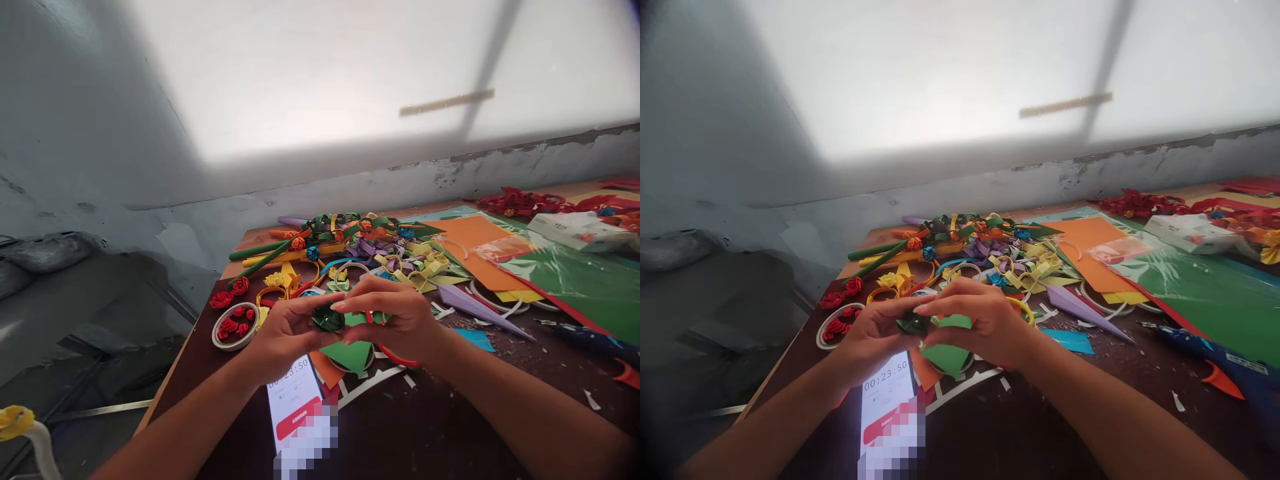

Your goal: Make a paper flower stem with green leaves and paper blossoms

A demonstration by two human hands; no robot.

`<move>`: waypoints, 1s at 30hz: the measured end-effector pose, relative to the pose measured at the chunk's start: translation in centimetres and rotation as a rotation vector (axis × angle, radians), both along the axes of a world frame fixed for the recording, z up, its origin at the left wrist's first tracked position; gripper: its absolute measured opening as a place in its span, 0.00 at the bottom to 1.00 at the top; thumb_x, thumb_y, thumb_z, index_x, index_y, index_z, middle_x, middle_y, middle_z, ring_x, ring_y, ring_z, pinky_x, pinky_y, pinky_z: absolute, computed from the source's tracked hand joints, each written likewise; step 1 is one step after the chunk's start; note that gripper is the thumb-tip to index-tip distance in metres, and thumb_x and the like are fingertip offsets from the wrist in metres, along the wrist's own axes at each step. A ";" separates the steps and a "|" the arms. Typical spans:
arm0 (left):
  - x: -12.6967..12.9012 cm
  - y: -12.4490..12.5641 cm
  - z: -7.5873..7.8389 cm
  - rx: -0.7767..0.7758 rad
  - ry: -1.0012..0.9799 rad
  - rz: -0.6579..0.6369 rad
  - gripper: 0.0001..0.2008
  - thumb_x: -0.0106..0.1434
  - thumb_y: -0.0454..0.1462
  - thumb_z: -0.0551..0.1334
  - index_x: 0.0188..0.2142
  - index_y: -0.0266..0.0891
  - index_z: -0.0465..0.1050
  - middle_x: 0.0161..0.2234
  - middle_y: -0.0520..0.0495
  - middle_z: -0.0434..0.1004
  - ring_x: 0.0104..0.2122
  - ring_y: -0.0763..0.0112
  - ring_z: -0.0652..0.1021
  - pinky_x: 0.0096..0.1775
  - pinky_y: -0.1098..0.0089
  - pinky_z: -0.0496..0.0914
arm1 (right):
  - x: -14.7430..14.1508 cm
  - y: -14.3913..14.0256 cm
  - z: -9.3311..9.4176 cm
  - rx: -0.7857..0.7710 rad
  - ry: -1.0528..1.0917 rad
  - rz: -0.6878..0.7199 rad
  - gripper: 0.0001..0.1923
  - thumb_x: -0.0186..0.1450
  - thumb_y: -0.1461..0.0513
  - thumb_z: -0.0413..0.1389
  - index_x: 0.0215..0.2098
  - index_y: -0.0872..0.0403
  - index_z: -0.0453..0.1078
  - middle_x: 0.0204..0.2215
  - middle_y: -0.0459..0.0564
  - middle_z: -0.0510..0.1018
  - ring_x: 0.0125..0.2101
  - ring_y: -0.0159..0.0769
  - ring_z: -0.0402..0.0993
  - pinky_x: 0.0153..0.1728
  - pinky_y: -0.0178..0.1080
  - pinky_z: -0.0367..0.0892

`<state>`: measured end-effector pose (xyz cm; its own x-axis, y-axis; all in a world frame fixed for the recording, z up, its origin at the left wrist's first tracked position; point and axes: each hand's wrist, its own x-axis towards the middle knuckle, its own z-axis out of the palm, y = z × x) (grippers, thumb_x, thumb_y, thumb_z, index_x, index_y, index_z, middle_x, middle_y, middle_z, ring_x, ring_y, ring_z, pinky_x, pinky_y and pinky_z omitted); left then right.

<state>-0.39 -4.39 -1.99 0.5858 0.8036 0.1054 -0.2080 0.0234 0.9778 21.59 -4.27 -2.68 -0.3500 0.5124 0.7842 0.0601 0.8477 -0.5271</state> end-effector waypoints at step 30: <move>-1.1 -0.9 1.5 0.911 0.376 0.207 0.30 0.60 0.32 0.71 0.60 0.47 0.69 0.50 0.41 0.82 0.52 0.60 0.81 0.55 0.60 0.74 | 8.6 -7.3 8.1 0.182 0.182 -0.540 0.10 0.68 0.55 0.61 0.45 0.44 0.83 0.33 0.54 0.82 0.30 0.37 0.76 0.28 0.49 0.65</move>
